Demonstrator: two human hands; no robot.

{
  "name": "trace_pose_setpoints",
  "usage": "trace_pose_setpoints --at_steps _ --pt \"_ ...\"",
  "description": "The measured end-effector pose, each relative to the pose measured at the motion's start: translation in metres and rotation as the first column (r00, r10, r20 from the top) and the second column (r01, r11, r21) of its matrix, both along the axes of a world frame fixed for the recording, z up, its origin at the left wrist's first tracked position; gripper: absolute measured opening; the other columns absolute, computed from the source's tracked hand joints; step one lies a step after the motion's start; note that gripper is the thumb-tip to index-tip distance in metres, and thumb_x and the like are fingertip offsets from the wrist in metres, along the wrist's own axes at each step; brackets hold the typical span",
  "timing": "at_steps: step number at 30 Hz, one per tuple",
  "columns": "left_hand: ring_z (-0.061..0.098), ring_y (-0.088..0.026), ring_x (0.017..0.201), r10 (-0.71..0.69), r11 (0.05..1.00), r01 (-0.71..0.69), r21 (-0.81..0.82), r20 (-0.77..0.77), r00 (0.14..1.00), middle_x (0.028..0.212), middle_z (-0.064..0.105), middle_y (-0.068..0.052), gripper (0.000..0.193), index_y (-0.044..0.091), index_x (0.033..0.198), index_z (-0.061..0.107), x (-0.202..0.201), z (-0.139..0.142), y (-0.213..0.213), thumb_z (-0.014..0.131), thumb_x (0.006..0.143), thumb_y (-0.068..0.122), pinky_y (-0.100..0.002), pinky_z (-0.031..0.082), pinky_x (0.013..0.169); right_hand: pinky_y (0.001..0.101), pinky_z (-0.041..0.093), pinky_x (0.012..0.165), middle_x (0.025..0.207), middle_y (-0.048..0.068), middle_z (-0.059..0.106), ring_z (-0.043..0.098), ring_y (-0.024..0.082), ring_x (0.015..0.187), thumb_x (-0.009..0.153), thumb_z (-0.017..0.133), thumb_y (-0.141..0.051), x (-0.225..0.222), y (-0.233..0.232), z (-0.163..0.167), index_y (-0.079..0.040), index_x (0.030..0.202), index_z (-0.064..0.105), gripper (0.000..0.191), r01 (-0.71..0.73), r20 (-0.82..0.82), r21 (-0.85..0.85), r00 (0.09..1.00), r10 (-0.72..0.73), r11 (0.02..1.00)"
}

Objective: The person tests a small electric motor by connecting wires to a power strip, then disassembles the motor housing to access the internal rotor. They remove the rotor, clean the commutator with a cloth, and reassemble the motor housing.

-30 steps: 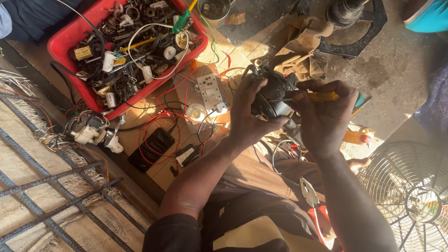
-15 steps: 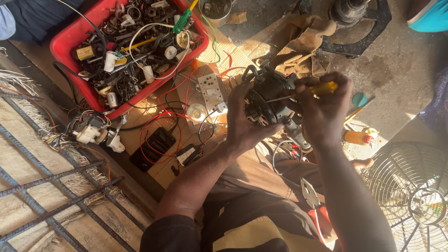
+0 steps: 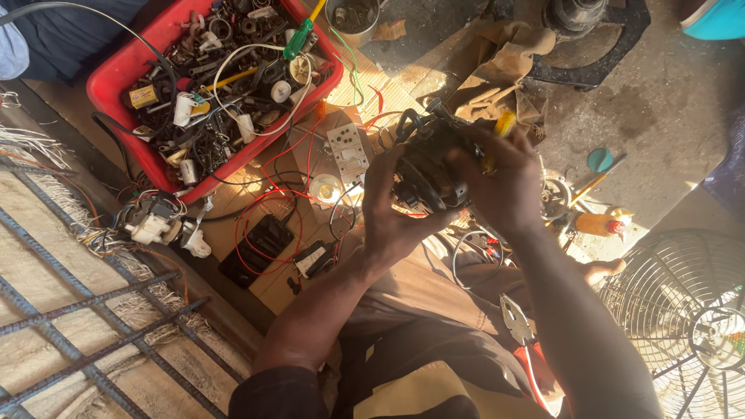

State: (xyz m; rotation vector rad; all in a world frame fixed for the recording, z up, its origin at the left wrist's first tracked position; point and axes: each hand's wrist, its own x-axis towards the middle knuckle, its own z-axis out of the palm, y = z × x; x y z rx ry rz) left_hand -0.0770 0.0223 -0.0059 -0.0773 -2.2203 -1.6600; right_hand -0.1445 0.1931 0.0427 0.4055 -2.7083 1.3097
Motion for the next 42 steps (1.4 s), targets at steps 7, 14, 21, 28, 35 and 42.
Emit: trace_pose_setpoints --at_steps 7,14,21,28,35,42 --pt "0.053 -0.031 0.135 0.036 0.985 -0.061 -0.16 -0.154 0.987 0.143 0.048 -0.018 0.106 0.003 0.151 0.039 0.007 0.006 -0.001 0.097 0.063 0.012 -0.045 0.053 0.11 0.0383 0.055 0.091 0.118 0.018 0.066 0.069 0.026 0.105 0.091 0.081 -0.025 0.0 -0.007 -0.004 -0.003 0.134 0.068 0.051 0.088 0.209 0.017 0.974 -0.09 0.996" --pt "0.065 -0.025 0.106 -0.151 0.861 -0.026 0.508 0.303 0.941 0.132 0.054 -0.013 0.113 0.005 0.154 0.028 0.032 0.012 -0.014 0.096 0.063 0.012 -0.035 0.062 0.082 0.0436 0.053 0.09 0.114 0.022 0.065 0.067 0.034 0.104 0.099 0.073 -0.029 0.001 -0.014 -0.012 -0.002 0.14 0.064 0.05 0.08 0.137 0.064 0.987 -0.088 0.995" --pt "0.06 -0.025 0.123 -0.333 0.58 -0.007 0.814 0.245 0.911 0.131 0.056 -0.013 0.092 -0.003 0.152 0.037 0.054 -0.002 -0.048 0.081 0.071 -0.002 -0.038 0.057 0.104 0.0425 0.056 0.088 0.118 0.023 0.062 0.068 0.033 0.105 0.102 0.071 -0.029 0.004 -0.012 -0.015 0.0 0.147 0.057 0.055 0.067 0.203 0.052 0.976 -0.077 0.996" --pt "0.06 -0.025 0.125 -0.373 0.26 -0.178 0.949 0.268 0.888 0.131 0.059 -0.014 0.078 0.004 0.147 0.04 0.076 -0.035 -0.057 0.073 0.077 -0.005 -0.042 0.054 0.107 0.0428 0.059 0.088 0.117 0.024 0.065 0.068 0.034 0.104 0.065 0.097 -0.049 -0.001 0.002 -0.013 0.005 0.146 0.057 0.106 -0.093 0.017 0.266 0.996 0.091 0.959" --pt "0.064 -0.024 0.119 -0.352 0.148 -0.259 0.954 0.296 0.888 0.125 0.065 -0.014 0.06 -0.001 0.143 0.048 0.083 -0.046 -0.049 0.07 0.088 -0.006 -0.041 0.054 0.103 0.0366 0.063 0.09 0.122 0.023 0.072 0.074 0.031 0.105 0.072 0.1 -0.044 -0.02 0.015 -0.021 0.001 0.142 0.066 0.09 -0.115 -0.077 0.299 0.987 0.144 0.947" --pt "0.065 -0.023 0.116 -0.342 0.189 -0.292 0.938 0.341 0.875 0.123 0.067 -0.014 0.054 -0.002 0.139 0.051 0.075 -0.041 -0.046 0.07 0.088 -0.004 -0.039 0.056 0.099 0.0346 0.062 0.089 0.122 0.017 0.074 0.075 0.024 0.104 0.072 0.097 -0.039 -0.036 0.023 -0.017 -0.006 0.139 0.067 0.081 -0.073 0.191 0.199 0.981 0.034 0.977"
